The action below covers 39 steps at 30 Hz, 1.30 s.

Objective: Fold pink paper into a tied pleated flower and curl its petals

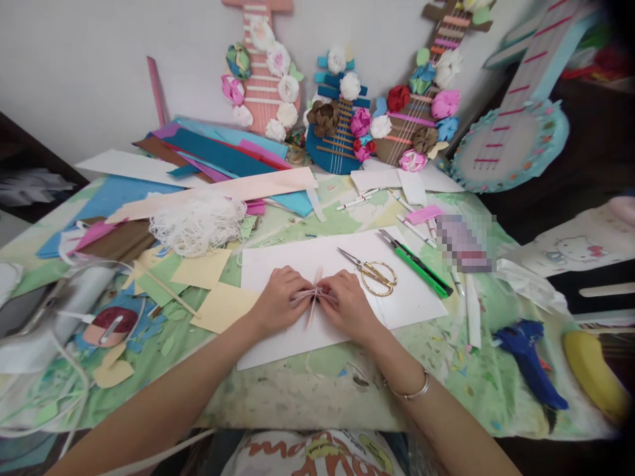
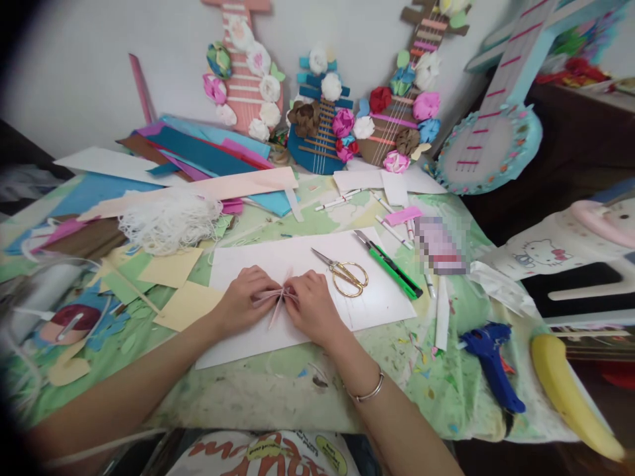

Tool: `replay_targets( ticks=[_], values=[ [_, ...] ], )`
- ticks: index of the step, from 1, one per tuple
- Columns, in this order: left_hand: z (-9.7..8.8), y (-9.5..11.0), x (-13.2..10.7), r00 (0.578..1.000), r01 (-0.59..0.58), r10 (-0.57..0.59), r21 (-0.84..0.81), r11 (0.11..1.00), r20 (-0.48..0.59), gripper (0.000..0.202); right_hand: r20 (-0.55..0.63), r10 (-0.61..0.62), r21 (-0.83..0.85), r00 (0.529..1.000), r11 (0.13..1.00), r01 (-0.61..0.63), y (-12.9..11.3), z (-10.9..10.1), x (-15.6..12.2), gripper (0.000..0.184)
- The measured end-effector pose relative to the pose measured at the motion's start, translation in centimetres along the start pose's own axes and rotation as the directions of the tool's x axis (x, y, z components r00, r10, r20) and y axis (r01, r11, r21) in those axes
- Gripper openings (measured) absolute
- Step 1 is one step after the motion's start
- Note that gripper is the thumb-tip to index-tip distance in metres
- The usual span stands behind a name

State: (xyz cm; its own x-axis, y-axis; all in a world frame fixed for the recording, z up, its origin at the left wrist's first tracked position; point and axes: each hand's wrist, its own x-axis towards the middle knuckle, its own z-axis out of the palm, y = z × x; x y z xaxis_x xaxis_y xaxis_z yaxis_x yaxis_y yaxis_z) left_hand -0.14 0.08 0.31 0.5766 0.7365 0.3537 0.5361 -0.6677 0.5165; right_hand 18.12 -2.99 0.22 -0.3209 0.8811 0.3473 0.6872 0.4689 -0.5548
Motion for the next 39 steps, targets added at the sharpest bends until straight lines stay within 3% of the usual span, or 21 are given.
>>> replay_targets(
  ticks=[6, 13, 23, 31, 35, 39],
  values=[
    [0.1, -0.4, 0.1, 1.0, -0.011, 0.011, -0.014, 1.0, 0.002, 0.012, -0.032, 0.031, 0.004, 0.999, 1.0, -0.031, -0.1, 0.2, 0.0, 0.005],
    [0.0, -0.3, 0.1, 0.999, -0.043, 0.043, -0.046, 0.998, -0.001, 0.011, 0.054, -0.002, -0.022, 0.999, 1.0, 0.003, 0.0, -0.3, -0.1, 0.01],
    [0.3, -0.1, 0.1, 0.988, -0.134, 0.136, 0.021, 0.991, -0.07, 0.011, 0.079, -0.074, -0.043, 0.994, 0.996, 0.078, -0.1, -0.9, 0.1, 0.011],
    [0.2, -0.4, 0.0, 0.991, -0.129, 0.13, 0.057, 0.99, -0.013, 0.012, 0.143, -0.064, -0.084, 0.988, 0.994, 0.076, -0.2, -1.1, 0.2, 0.007],
    [0.0, -0.6, 0.0, 0.984, -0.179, 0.176, 0.105, 0.978, 0.034, 0.015, 0.173, -0.065, -0.107, 0.983, 0.991, 0.085, -0.2, -1.2, 0.2, 0.006],
    [-0.3, -0.4, 0.1, 0.972, -0.233, 0.235, 0.142, 0.962, 0.002, 0.016, 0.151, -0.122, -0.117, 0.981, 0.983, 0.14, 0.0, -0.9, 0.2, 0.008]
  ],
)
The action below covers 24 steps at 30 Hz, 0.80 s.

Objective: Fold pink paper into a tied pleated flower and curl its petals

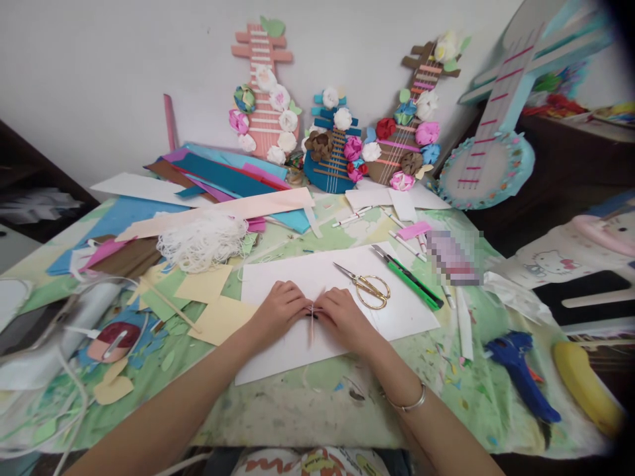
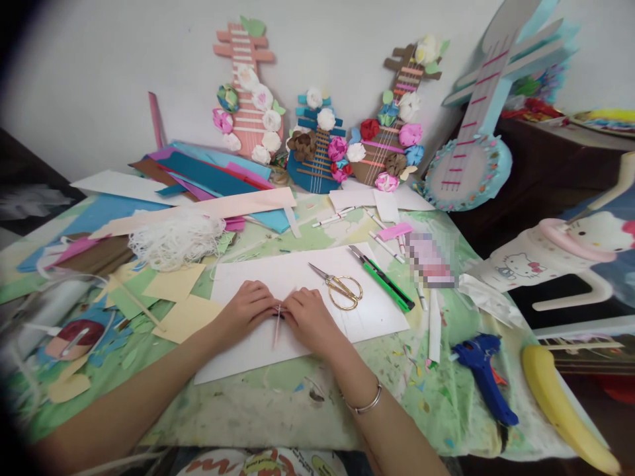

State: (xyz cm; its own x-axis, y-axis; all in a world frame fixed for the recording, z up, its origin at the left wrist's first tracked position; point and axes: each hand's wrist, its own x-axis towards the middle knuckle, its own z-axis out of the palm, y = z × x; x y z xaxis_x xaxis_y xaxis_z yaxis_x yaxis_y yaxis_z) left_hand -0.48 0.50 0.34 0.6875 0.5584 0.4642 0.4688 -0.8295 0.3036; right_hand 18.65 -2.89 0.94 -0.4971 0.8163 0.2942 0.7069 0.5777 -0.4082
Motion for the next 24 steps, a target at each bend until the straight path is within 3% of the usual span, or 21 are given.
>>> replay_targets(
  ticks=[6, 11, 17, 24],
  values=[
    [-0.2, 0.5, 0.2, 0.995, -0.087, 0.093, 0.135, 0.987, -0.036, 0.018, -0.071, -0.032, -0.051, 0.997, 0.998, 0.028, 0.2, 0.8, -0.1, 0.017],
    [0.0, 0.4, 0.0, 0.994, -0.094, 0.103, 0.164, 0.982, -0.045, 0.018, -0.119, -0.03, -0.062, 0.992, 0.998, 0.023, 0.4, 1.0, -0.2, 0.017],
    [-0.4, -0.5, 0.0, 0.999, -0.021, 0.023, 0.049, 0.999, -0.032, 0.015, -0.082, -0.031, -0.085, 0.996, 0.996, 0.024, 2.1, 0.5, -0.2, 0.017],
    [-1.0, -2.6, -0.7, 0.999, 0.054, -0.054, -0.115, 0.992, 0.008, 0.021, -0.12, -0.07, -0.09, 0.99, 0.994, 0.059, 3.1, -0.2, -0.2, 0.021]
  ],
)
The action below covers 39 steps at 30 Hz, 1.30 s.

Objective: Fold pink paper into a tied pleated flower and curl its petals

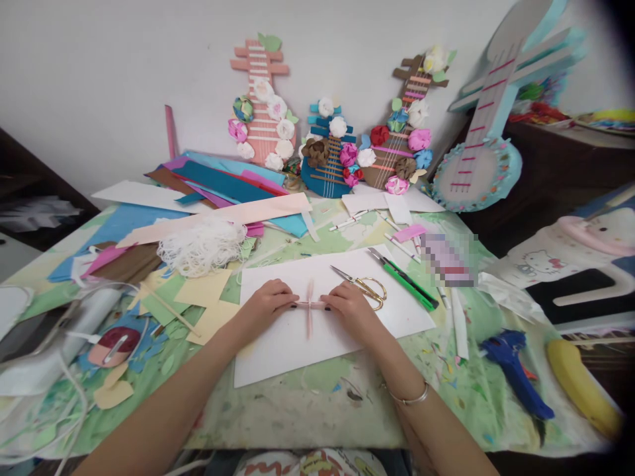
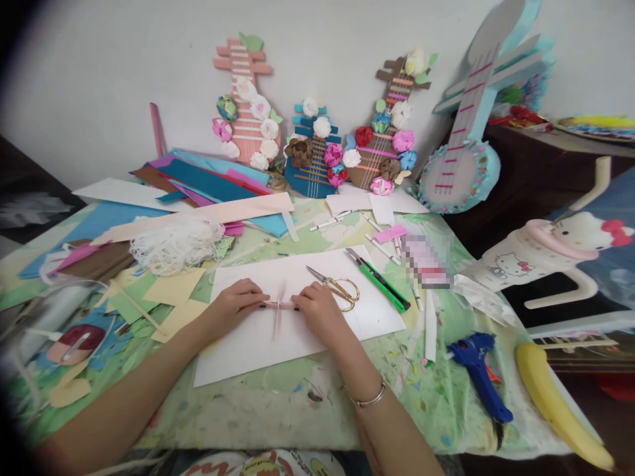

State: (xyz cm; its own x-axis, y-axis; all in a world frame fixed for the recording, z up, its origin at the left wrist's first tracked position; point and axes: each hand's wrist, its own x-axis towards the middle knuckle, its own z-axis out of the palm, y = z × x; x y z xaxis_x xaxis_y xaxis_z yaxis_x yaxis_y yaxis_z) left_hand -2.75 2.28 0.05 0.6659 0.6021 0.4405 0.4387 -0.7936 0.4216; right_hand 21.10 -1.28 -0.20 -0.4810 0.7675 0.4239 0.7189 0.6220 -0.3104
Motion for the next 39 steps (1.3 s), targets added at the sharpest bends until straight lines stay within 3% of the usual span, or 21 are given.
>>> replay_targets(
  ticks=[7, 14, 22, 39],
  values=[
    [-0.4, -0.6, -0.3, 0.996, 0.049, -0.047, -0.024, 0.999, 0.072, 0.023, 0.009, 0.016, -0.044, 1.0, 0.999, -0.016, 0.5, -0.5, 0.0, 0.022],
    [-1.0, -0.2, -0.1, 0.997, 0.013, -0.016, 0.047, 0.999, 0.082, 0.023, 0.002, 0.036, -0.019, 0.999, 0.999, -0.036, 0.0, -0.8, 0.1, 0.019],
    [-0.8, -0.4, 0.0, 0.999, 0.005, -0.004, 0.034, 0.999, -0.042, 0.017, -0.044, 0.034, 0.018, 0.998, 0.999, -0.033, 0.5, -0.4, -0.1, 0.02],
    [-1.0, 0.0, 0.1, 0.999, 0.023, -0.024, -0.024, 0.999, -0.043, 0.018, -0.108, 0.043, -0.001, 0.993, 0.999, -0.043, 0.5, -0.9, 0.1, 0.021]
  ],
)
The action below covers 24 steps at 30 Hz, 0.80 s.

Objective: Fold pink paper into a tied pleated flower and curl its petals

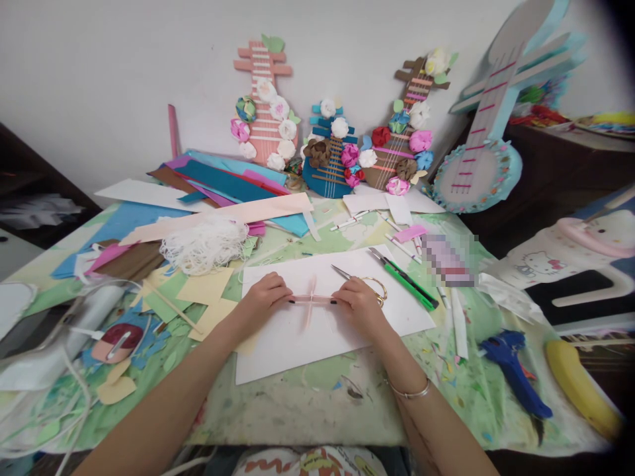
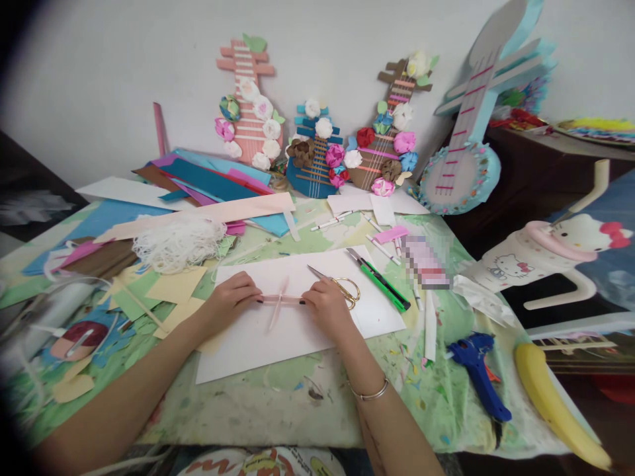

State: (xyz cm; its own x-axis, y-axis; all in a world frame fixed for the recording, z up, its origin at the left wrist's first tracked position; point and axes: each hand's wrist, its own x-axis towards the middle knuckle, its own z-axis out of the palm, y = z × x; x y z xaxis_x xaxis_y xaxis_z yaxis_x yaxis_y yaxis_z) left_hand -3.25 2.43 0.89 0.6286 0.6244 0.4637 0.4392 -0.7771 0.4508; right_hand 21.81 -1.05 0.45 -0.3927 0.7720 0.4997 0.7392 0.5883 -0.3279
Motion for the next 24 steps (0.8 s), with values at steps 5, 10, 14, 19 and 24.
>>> replay_targets(
  ticks=[5, 10, 14, 19, 24],
  values=[
    [0.68, -0.5, -0.07, 1.0, -0.007, 0.007, -0.008, 1.0, 0.021, 0.023, 0.004, 0.004, 0.001, 1.0, 1.0, -0.004, -0.02, 0.43, -0.12, 0.022],
    [0.58, -0.68, -0.2, 1.0, -0.001, 0.001, -0.015, 1.0, -0.008, 0.02, -0.028, 0.001, 0.025, 1.0, 1.0, -0.001, 0.12, 0.38, -0.18, 0.021],
    [0.24, -0.29, -0.05, 1.0, -0.006, 0.006, -0.006, 1.0, -0.017, 0.02, -0.01, 0.008, 0.022, 1.0, 1.0, -0.008, 0.19, 0.25, -0.16, 0.021],
    [0.1, -0.02, -0.03, 1.0, 0.021, -0.021, 0.007, 1.0, 0.003, 0.021, -0.015, 0.026, 0.02, 1.0, 0.999, -0.026, 0.38, 0.36, -0.18, 0.019],
    [0.26, -0.53, -0.39, 0.997, 0.015, -0.018, 0.044, 0.999, 0.069, 0.024, 0.019, 0.055, 0.014, 0.998, 0.998, -0.056, 0.7, 0.16, -0.12, 0.018]
  ],
)
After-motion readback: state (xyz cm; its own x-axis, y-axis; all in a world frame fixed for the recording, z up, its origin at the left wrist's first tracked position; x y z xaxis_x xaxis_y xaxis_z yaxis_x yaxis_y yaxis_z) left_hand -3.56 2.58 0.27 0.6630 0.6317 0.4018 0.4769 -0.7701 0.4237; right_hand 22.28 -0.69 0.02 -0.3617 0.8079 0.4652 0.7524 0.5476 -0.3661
